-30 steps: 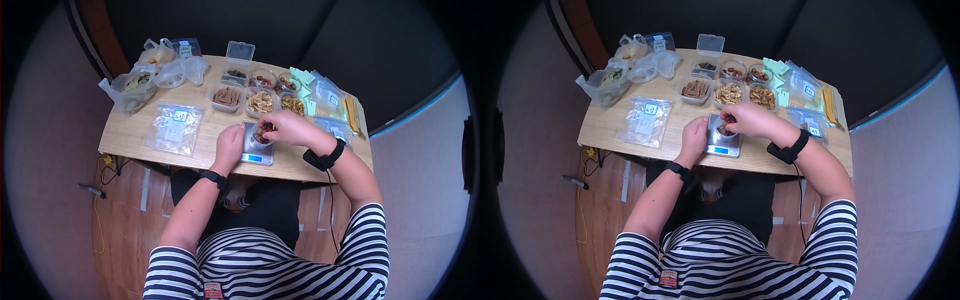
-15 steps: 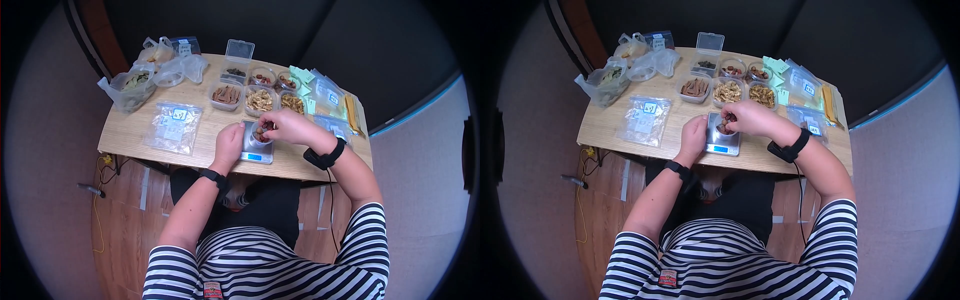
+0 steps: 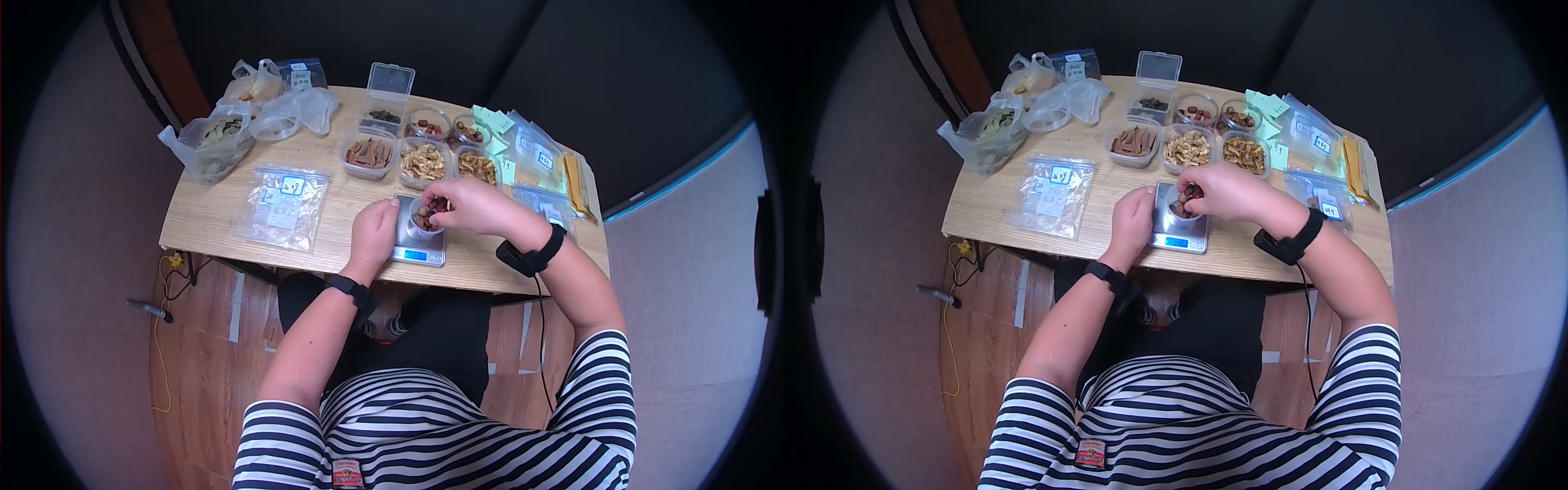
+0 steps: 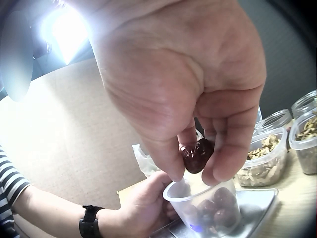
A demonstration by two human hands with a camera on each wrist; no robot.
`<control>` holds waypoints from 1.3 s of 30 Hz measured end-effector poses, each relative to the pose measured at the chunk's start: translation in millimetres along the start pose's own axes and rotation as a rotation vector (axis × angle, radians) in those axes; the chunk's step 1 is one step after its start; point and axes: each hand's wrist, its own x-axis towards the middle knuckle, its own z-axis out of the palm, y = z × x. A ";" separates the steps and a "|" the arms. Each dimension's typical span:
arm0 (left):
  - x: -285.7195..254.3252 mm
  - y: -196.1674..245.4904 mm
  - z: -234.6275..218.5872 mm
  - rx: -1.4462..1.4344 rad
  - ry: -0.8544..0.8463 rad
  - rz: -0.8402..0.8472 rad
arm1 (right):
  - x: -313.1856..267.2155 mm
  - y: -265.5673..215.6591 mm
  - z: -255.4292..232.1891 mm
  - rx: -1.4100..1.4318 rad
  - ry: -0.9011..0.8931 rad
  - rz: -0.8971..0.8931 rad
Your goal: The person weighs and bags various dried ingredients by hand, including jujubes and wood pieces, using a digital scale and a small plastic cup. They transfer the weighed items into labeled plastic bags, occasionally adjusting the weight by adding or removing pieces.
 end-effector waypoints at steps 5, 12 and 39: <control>0.2 -1.6 0.1 0.005 -0.005 -0.002 | -0.2 -1.6 0.2 0.021 -0.013 0.017; 0.3 -2.9 0.7 -0.038 -0.008 -0.004 | 0.2 -1.8 0.7 0.013 -0.024 0.011; 0.3 4.0 -3.1 0.031 -0.037 -0.010 | 1.3 -0.5 2.8 0.000 -0.040 0.027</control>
